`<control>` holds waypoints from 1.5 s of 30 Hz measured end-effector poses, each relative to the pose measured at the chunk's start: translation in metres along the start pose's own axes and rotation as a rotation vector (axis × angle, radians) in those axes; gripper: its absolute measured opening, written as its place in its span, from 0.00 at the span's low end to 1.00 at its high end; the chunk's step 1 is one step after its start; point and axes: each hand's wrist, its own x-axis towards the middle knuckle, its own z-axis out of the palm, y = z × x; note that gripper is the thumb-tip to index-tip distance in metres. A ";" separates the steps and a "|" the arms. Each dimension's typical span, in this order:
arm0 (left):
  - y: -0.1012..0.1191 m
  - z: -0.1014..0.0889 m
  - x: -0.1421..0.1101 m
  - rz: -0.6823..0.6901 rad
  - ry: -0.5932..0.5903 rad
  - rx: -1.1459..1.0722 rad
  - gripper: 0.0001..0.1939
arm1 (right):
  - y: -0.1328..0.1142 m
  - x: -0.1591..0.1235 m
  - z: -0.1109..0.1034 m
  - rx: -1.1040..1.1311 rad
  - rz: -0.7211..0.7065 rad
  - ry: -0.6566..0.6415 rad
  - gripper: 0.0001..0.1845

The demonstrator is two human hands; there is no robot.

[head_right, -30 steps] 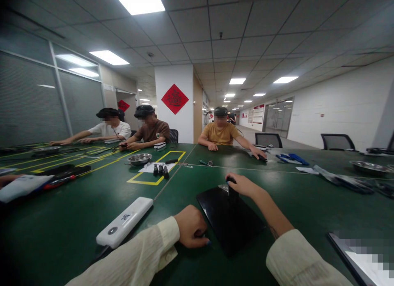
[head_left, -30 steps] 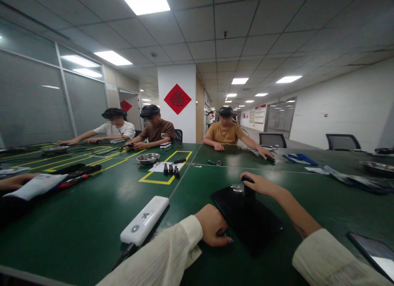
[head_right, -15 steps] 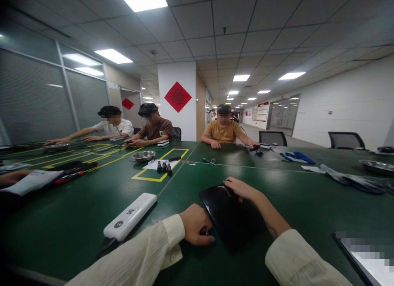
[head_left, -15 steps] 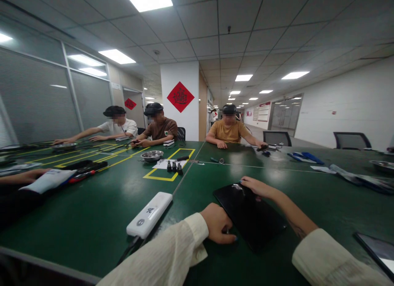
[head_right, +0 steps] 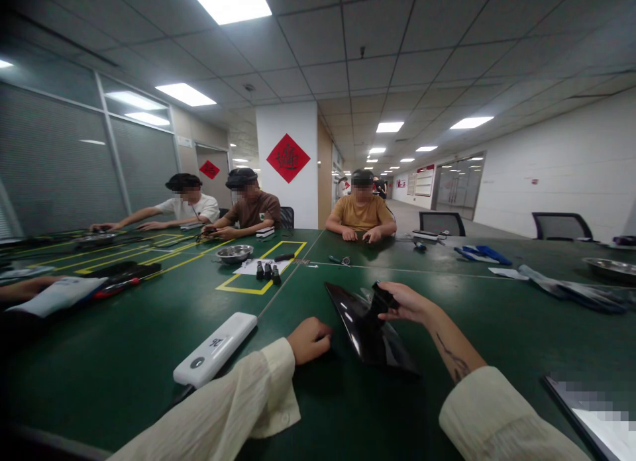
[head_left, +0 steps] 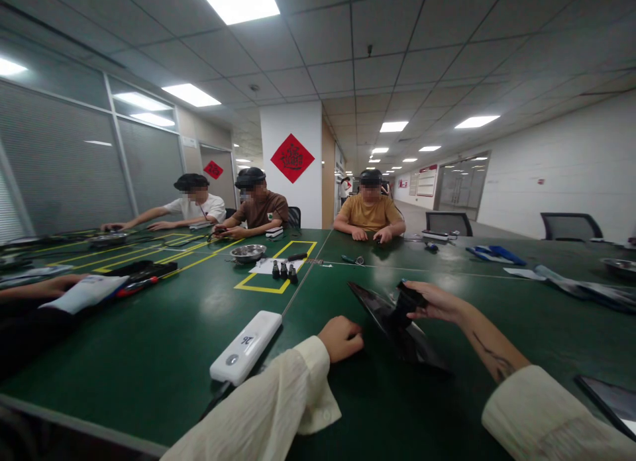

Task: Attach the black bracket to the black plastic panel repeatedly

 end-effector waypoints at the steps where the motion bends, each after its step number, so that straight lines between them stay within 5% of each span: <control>1: -0.004 -0.002 0.001 -0.048 0.040 -0.019 0.13 | 0.002 -0.001 -0.002 0.069 0.005 -0.007 0.08; 7: -0.013 -0.002 0.002 -0.227 0.186 -0.194 0.22 | 0.021 -0.001 -0.002 0.311 -0.008 0.044 0.10; 14: 0.004 0.007 0.002 -0.168 0.222 -0.043 0.19 | 0.038 -0.001 0.017 0.492 -0.066 0.040 0.10; 17: 0.013 0.018 0.010 -0.167 0.291 -0.061 0.25 | 0.048 0.002 0.028 0.578 -0.051 0.058 0.08; 24: 0.014 0.034 0.026 -0.196 0.569 -0.316 0.19 | 0.070 0.007 0.054 0.783 -0.079 0.150 0.07; 30: 0.005 0.027 0.023 -0.231 0.581 -0.327 0.18 | 0.077 0.000 0.065 0.826 -0.047 0.177 0.09; 37: 0.009 0.025 0.021 -0.312 0.448 -0.203 0.24 | 0.082 0.001 0.064 0.840 -0.064 0.147 0.10; 45: 0.009 0.019 0.018 -0.373 0.544 -0.207 0.15 | 0.078 -0.003 0.067 0.834 -0.055 0.151 0.10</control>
